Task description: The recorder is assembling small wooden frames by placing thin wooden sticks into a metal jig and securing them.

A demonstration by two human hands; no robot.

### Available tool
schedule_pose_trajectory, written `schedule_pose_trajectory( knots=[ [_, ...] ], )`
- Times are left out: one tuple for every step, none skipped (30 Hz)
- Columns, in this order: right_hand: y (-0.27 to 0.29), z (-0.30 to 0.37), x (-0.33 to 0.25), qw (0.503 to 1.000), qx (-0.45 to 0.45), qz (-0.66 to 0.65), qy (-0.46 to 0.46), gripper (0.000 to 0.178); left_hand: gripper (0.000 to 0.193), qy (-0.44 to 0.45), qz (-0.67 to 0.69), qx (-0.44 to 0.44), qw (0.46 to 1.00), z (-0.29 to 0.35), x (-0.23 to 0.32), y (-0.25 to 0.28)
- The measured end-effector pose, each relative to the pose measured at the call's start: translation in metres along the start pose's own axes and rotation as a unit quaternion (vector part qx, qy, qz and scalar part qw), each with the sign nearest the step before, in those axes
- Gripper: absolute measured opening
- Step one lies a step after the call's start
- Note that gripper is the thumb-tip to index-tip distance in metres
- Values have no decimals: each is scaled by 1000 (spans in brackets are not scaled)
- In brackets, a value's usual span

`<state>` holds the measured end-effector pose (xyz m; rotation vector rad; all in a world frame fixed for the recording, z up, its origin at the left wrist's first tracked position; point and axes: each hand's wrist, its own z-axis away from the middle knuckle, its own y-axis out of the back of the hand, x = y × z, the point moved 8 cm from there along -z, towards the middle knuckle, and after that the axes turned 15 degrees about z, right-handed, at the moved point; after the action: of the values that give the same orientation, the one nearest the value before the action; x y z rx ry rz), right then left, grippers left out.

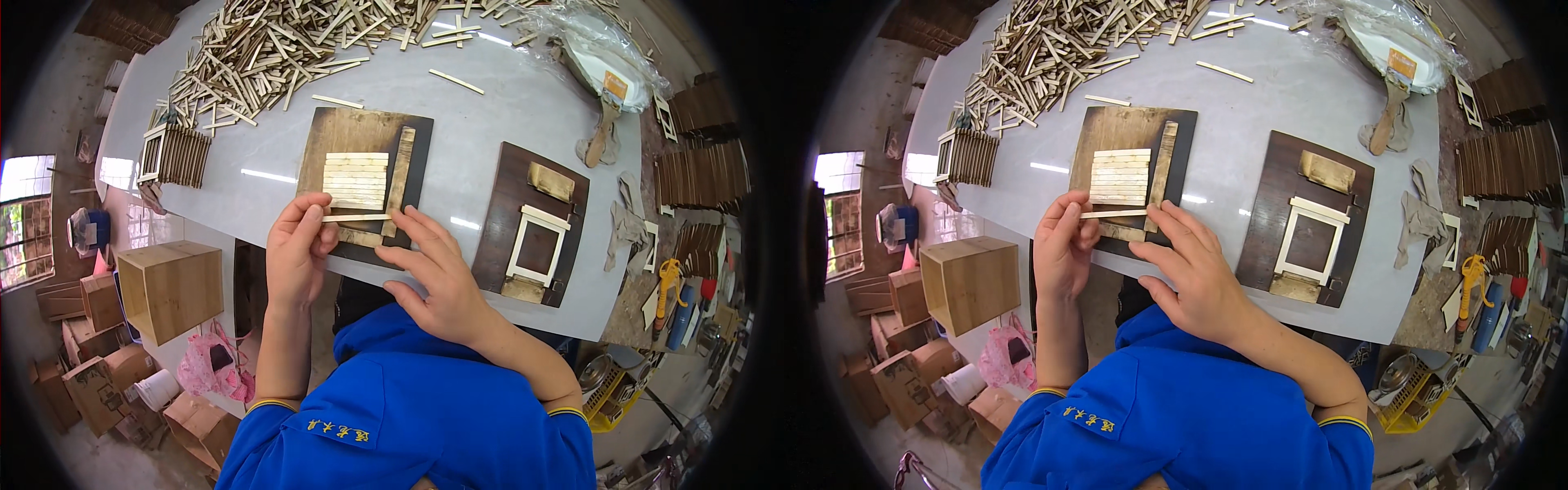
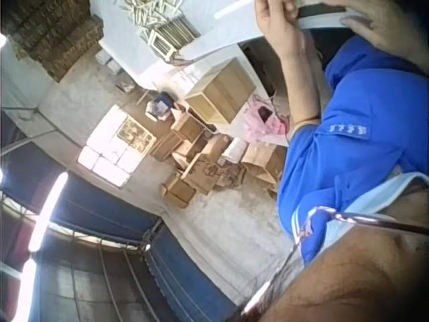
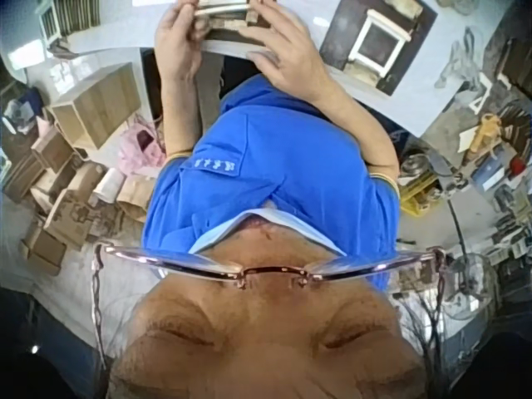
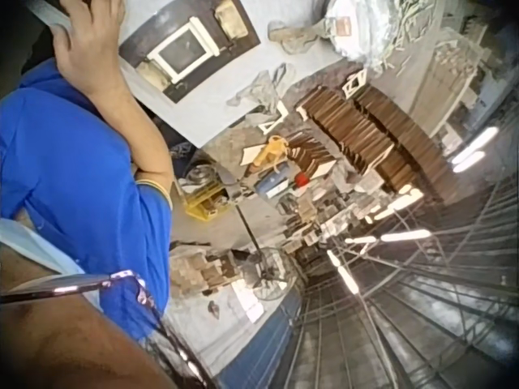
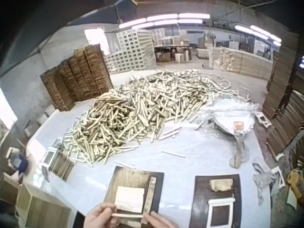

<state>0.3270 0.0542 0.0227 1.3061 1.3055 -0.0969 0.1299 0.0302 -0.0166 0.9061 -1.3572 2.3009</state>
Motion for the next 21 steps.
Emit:
schedule_pose_trajectory(
  knots=[
    [3,2,1,1000,1,0,-1,45,18,1,-1,0,1000,3,-2,-1],
    [11,5,1,1000,21,8,4,45,19,44,21,-15,999,7,-11,-5],
    [20,8,2,999,42,17,8,45,21,88,42,-30,995,11,-21,-10],
    [29,12,3,998,63,26,11,45,24,133,63,-45,988,15,-31,-16],
    [39,16,4,996,85,35,13,45,26,179,83,-60,979,20,-41,-22],
    [48,21,7,994,95,47,9,45,26,183,81,-62,978,23,-45,-28],
    [58,26,10,993,106,60,4,44,26,188,21,-81,979,28,-51,-38],
    [66,33,14,992,108,62,0,44,25,191,-38,-100,976,33,-57,-49],
    [76,42,19,989,123,87,-15,44,25,194,-97,-119,969,37,-64,-60],
    [87,51,24,984,137,111,-31,44,25,197,-156,-139,958,41,-71,-67],
    [97,61,30,980,153,118,-49,44,25,204,-157,-145,955,42,-80,-73],
    [108,72,36,976,168,124,-68,43,23,199,-192,-154,949,43,-87,-78],
    [116,83,40,974,172,128,-76,43,21,194,-227,-163,941,43,-94,-84],
    [125,95,47,968,180,138,-104,40,20,188,-261,-172,931,44,-100,-89],
    [133,107,53,962,188,147,-132,38,18,181,-294,-180,921,45,-106,-94],
    [139,117,56,959,193,151,-140,38,18,187,-296,-187,918,45,-113,-98],
    [145,128,60,954,201,161,-154,37,17,145,-340,-218,903,44,-114,-106],
    [150,138,63,948,210,171,-170,37,15,103,-383,-248,884,45,-115,-114],
    [153,148,66,941,217,180,-185,36,14,59,-422,-277,861,46,-116,-122],
    [156,155,69,935,224,189,-198,36,13,14,-459,-305,834,47,-118,-129],
    [156,160,71,933,227,190,-205,36,13,19,-460,-310,832,48,-123,-132]
  ],
)
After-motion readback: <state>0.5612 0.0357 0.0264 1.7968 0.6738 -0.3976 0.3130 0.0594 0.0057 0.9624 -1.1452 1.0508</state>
